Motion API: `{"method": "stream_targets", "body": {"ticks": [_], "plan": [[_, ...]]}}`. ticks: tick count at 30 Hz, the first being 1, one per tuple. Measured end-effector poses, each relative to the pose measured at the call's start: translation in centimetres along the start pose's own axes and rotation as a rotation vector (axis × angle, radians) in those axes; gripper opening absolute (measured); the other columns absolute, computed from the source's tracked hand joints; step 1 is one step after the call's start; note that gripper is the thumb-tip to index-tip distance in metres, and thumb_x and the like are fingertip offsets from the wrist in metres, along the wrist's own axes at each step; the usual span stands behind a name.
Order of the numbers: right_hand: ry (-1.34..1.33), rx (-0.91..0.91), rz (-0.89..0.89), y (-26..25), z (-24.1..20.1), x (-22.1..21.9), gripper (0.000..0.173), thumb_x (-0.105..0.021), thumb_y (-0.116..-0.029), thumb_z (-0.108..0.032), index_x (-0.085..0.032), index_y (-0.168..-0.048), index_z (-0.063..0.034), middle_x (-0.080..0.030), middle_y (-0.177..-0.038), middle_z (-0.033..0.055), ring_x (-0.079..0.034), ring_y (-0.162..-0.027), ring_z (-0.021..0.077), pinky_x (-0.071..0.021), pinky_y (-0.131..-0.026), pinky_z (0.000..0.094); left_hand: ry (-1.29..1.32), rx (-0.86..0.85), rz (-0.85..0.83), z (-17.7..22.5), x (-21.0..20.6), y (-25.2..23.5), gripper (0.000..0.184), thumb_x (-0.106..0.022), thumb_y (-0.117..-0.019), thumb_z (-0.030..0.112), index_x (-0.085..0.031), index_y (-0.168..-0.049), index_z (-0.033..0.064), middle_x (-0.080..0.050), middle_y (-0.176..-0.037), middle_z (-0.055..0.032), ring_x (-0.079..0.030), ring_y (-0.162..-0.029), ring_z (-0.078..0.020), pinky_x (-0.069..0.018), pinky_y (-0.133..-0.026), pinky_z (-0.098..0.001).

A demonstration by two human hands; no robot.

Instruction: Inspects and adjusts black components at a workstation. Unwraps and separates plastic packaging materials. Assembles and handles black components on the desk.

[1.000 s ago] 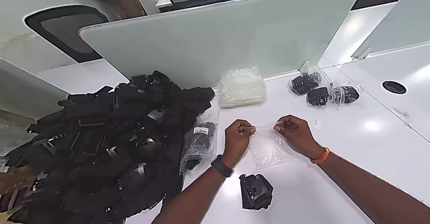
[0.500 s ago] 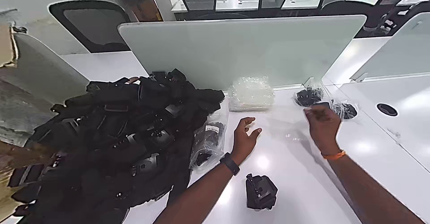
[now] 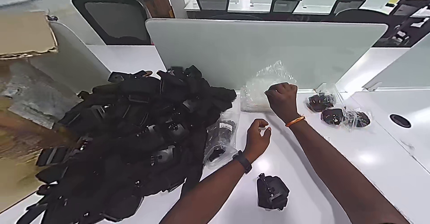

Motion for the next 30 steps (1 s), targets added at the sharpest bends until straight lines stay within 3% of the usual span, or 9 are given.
{"method": "stream_targets", "body": {"ticks": [7,13,15,18,21,24,27,30], "plan": [[0.012,-0.109,-0.156,0.2,-1.3,-1.3,0.013,-0.063,-0.0947,-0.017,-0.073,-0.091,-0.0089,-0.07,-0.099,0.0124,-0.064,-0.095,0.0356,-0.0434,-0.081,0.0574,-0.051,0.015,-0.033,0.1,-0.3,0.0,0.025,-0.061,-0.0949,0.012,-0.065,-0.116,0.0004,-0.068,-0.112,-0.0132,-0.065,-0.104,-0.0186,-0.0533,-0.089,-0.0332],[-0.054,-0.195,-0.242,-0.2,-1.1,-1.9,0.013,-0.069,-0.0961,-0.021,-0.074,-0.099,-0.0099,-0.069,-0.102,0.0127,-0.063,-0.097,0.0368,-0.0438,-0.079,0.0584,-0.036,0.022,-0.025,0.1,-0.3,0.0,0.026,-0.062,-0.095,0.012,-0.064,-0.117,-0.0005,-0.069,-0.113,-0.0133,-0.066,-0.104,-0.0182,-0.0541,-0.089,-0.0326],[-0.095,-0.176,-0.262,-0.3,-0.8,-1.6,0.023,-0.073,-0.0942,-0.031,-0.073,-0.107,-0.0114,-0.069,-0.11,0.0121,-0.063,-0.103,0.0363,-0.0426,-0.084,0.06,-0.033,0.014,-0.02,0.1,-0.3,0.0,0.026,-0.062,-0.095,0.012,-0.064,-0.117,-0.0012,-0.069,-0.113,-0.0133,-0.066,-0.106,-0.0181,-0.0546,-0.09,-0.0328],[-0.121,-0.152,-0.216,-0.1,-0.9,0.4,0.054,-0.078,-0.0852,-0.049,-0.069,-0.122,-0.0106,-0.066,-0.122,0.0135,-0.06,-0.114,0.0365,-0.0415,-0.09,0.0622,-0.028,0.019,-0.011,-0.1,-0.2,0.0,0.027,-0.062,-0.095,0.012,-0.064,-0.118,-0.0012,-0.069,-0.114,-0.0132,-0.066,-0.106,-0.0179,-0.0542,-0.091,-0.0324],[-0.176,-0.123,-0.139,1.7,-1.5,3.7,0.059,-0.072,-0.0886,-0.054,-0.067,-0.125,-0.0083,-0.065,-0.127,0.0143,-0.058,-0.12,0.0356,-0.0404,-0.097,0.0605,-0.015,0.045,-0.006,-0.3,-0.3,0.0,0.028,-0.061,-0.0983,0.015,-0.062,-0.121,-0.0015,-0.069,-0.111,-0.0138,-0.067,-0.102,-0.0195,-0.0563,-0.089,-0.0366],[-0.345,-0.065,-0.171,5.6,-4.2,7.1,0.057,-0.055,-0.0968,-0.054,-0.066,-0.122,-0.0045,-0.066,-0.123,0.0151,-0.059,-0.118,0.0325,-0.0427,-0.1,0.0573,0.045,0.093,0.004,-0.7,-0.1,0.1,0.029,-0.055,-0.1039,0.018,-0.057,-0.127,0.0001,-0.067,-0.109,-0.0133,-0.068,-0.096,-0.0197,-0.0592,-0.084,-0.0395],[-0.61,0.062,-0.409,11.0,-9.5,9.9,0.062,-0.048,-0.0988,-0.065,-0.067,-0.123,-0.0111,-0.069,-0.119,0.0112,-0.062,-0.114,0.0265,-0.0471,-0.099,0.0524,0.072,0.089,0.031,-0.8,0.0,0.1,0.028,-0.05,-0.1064,0.02,-0.056,-0.127,0.0025,-0.067,-0.105,-0.0107,-0.067,-0.088,-0.0165,-0.0577,-0.077,-0.0362],[-0.716,0.277,-0.76,15.7,-14.1,10.4,0.054,-0.058,-0.0949,-0.061,-0.065,-0.128,-0.0192,-0.059,-0.135,0.0106,-0.056,-0.124,0.0302,-0.0449,-0.096,0.0538,0.078,0.071,0.033,-0.9,0.1,0.1,0.027,-0.046,-0.1086,0.02,-0.056,-0.127,0.0028,-0.068,-0.11,-0.0115,-0.068,-0.095,-0.0178,-0.0577,-0.084,-0.0371]]}}
Point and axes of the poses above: each hand's wrist, its own y-axis away from the middle knuckle, its own x-axis out of the back of the hand, z = x × y, the point moved 6 cm from there along -y, towards the middle knuckle
